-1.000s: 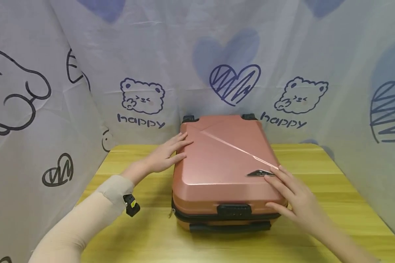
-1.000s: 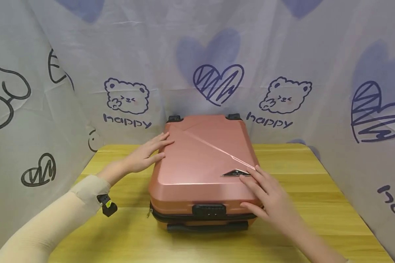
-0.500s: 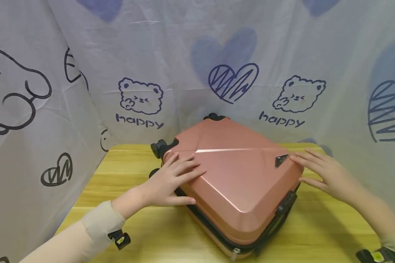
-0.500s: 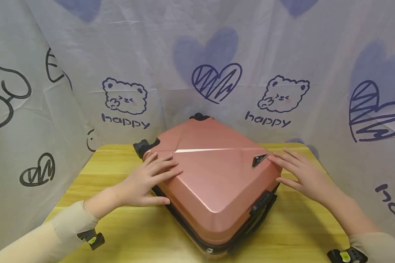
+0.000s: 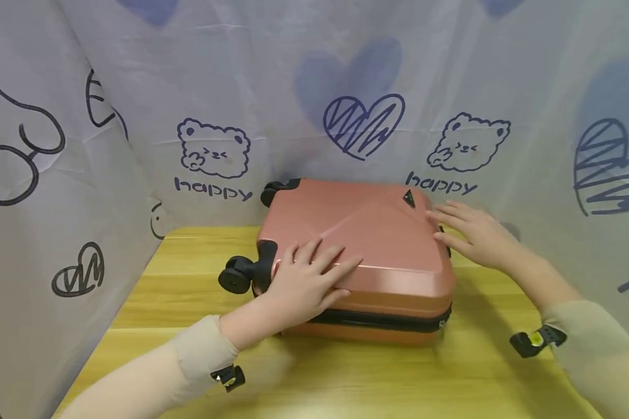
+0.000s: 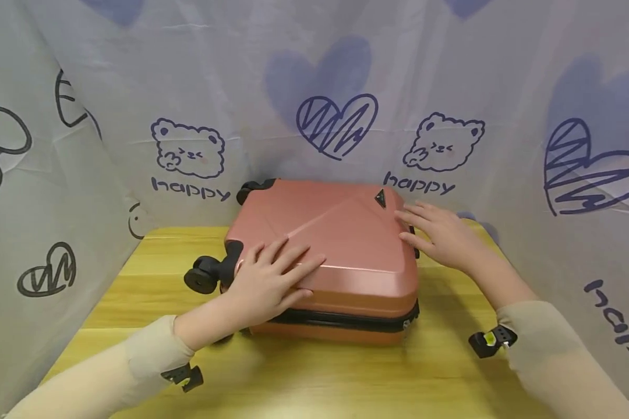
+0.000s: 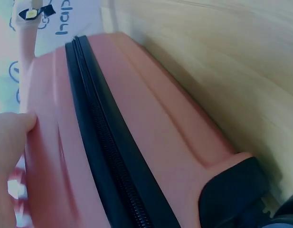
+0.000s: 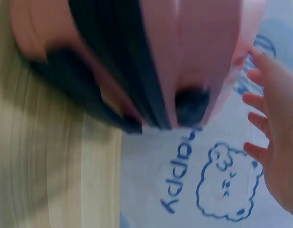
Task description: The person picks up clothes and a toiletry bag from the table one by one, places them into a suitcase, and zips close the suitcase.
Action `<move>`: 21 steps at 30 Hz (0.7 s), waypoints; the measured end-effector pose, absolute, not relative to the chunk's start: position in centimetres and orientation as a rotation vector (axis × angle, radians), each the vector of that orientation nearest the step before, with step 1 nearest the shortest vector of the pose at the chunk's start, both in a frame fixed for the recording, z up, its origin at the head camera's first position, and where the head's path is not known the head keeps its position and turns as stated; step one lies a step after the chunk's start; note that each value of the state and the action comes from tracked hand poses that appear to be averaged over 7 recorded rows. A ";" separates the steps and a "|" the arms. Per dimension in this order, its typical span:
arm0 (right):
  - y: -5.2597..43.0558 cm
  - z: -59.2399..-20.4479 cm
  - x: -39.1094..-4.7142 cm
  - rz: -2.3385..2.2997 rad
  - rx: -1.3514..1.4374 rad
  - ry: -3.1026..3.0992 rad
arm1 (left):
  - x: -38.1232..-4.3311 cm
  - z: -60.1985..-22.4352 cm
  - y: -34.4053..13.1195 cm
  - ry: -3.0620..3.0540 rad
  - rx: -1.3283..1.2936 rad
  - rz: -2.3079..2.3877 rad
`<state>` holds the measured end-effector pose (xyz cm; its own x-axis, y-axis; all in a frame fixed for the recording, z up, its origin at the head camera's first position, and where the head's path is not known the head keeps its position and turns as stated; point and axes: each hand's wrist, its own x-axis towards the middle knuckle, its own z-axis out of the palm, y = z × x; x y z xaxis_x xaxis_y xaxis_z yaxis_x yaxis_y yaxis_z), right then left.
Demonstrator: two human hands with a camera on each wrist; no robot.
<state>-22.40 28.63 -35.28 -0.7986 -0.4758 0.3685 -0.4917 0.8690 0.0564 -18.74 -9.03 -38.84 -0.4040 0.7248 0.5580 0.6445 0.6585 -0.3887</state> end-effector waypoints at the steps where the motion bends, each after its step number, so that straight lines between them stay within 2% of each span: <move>1: 28.3 -35.1 -22.0 0.112 0.738 -2.696 | -18.9 -38.9 -8.7 -2.134 -1.043 0.137; 6: 27.4 -35.0 -20.4 0.149 0.852 -2.780 | -20.3 -38.8 -7.7 -2.114 -0.994 0.143; 12: 27.4 -35.6 -20.9 0.054 0.915 -2.734 | -20.9 -39.4 -7.0 -2.078 -0.974 0.126; 21: 28.2 -37.4 -20.9 0.008 1.060 -2.512 | -17.9 -43.3 -0.7 -1.469 -1.370 0.191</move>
<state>-20.93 28.22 -37.41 -0.6256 -0.6849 0.3735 -0.6874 0.7104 0.1512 -17.91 -0.67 -43.32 0.2281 0.7931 0.5648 0.6225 0.3273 -0.7109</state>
